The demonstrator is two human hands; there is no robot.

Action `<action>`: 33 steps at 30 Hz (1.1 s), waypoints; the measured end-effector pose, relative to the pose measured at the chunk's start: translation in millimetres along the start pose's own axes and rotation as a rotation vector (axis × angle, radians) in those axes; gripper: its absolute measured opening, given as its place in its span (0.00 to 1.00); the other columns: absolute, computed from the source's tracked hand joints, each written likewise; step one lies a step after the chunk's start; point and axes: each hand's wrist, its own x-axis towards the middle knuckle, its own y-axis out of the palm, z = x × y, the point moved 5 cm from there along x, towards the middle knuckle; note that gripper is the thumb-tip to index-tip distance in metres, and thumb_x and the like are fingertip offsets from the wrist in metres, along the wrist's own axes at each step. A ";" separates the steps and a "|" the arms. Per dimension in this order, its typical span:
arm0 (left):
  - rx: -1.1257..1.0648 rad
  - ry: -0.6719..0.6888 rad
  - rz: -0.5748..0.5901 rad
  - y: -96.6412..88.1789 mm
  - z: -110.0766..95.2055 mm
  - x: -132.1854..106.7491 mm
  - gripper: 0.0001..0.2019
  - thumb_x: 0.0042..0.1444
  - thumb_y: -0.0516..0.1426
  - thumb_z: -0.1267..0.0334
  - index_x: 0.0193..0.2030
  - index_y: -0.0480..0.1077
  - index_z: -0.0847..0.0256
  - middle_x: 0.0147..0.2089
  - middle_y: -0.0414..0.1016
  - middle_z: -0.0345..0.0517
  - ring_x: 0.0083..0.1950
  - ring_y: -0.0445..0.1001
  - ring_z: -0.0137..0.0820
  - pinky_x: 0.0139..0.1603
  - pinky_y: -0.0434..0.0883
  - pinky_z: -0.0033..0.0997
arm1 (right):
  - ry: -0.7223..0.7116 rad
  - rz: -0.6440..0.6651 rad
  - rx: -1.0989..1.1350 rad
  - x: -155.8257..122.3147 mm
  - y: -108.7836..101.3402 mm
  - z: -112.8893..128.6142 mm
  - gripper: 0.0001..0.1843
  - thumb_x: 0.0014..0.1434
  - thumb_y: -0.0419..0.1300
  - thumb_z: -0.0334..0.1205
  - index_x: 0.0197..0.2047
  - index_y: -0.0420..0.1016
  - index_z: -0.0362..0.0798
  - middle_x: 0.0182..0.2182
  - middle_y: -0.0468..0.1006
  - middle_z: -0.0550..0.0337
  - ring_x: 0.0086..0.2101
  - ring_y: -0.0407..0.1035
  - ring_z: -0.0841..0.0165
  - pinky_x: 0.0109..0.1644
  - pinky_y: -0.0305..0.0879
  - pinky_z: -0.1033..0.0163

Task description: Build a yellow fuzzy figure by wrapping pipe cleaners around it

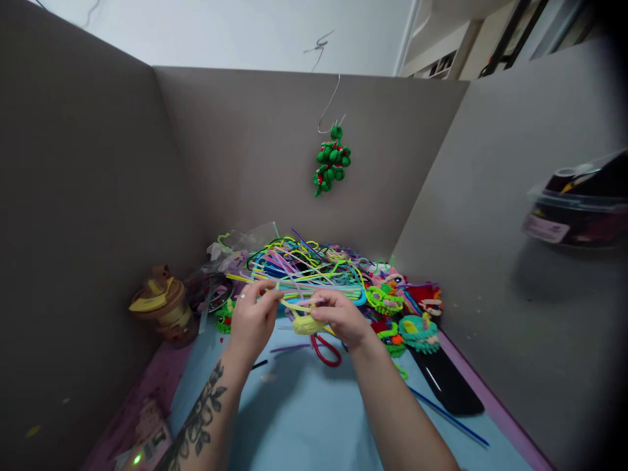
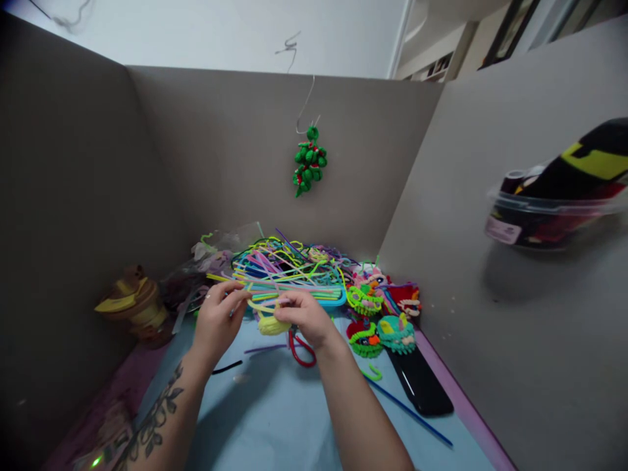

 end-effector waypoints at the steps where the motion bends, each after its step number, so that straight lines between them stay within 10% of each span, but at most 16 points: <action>1: 0.019 -0.020 0.004 -0.3 1.9 0.2 0.07 0.57 0.52 0.69 0.36 0.72 0.60 0.41 0.70 0.49 0.42 0.68 0.35 0.43 0.68 0.34 | -0.018 -0.024 -0.012 0.2 -1.3 1.5 0.10 0.40 0.65 0.37 0.21 0.67 0.44 0.18 0.63 0.68 0.20 0.55 0.77 0.25 0.51 0.70; 17: -0.513 -0.572 -0.025 -14.1 5.4 0.2 0.06 0.50 0.59 0.61 0.31 0.72 0.62 0.31 0.73 0.42 0.32 0.71 0.29 0.31 0.67 0.24 | -0.108 -0.187 -0.060 2.8 -11.8 3.8 0.12 0.43 0.67 0.43 0.25 0.70 0.44 0.21 0.66 0.66 0.23 0.59 0.75 0.28 0.56 0.68; 33: -1.170 -1.034 -0.038 23.7 5.8 -12.8 0.12 0.39 0.64 0.64 0.31 0.69 0.63 0.20 0.69 0.34 0.18 0.63 0.19 0.17 0.52 0.17 | -0.074 -0.047 0.070 3.8 0.0 -2.0 0.19 0.44 0.69 0.45 0.37 0.71 0.47 0.27 0.71 0.64 0.26 0.63 0.74 0.30 0.58 0.70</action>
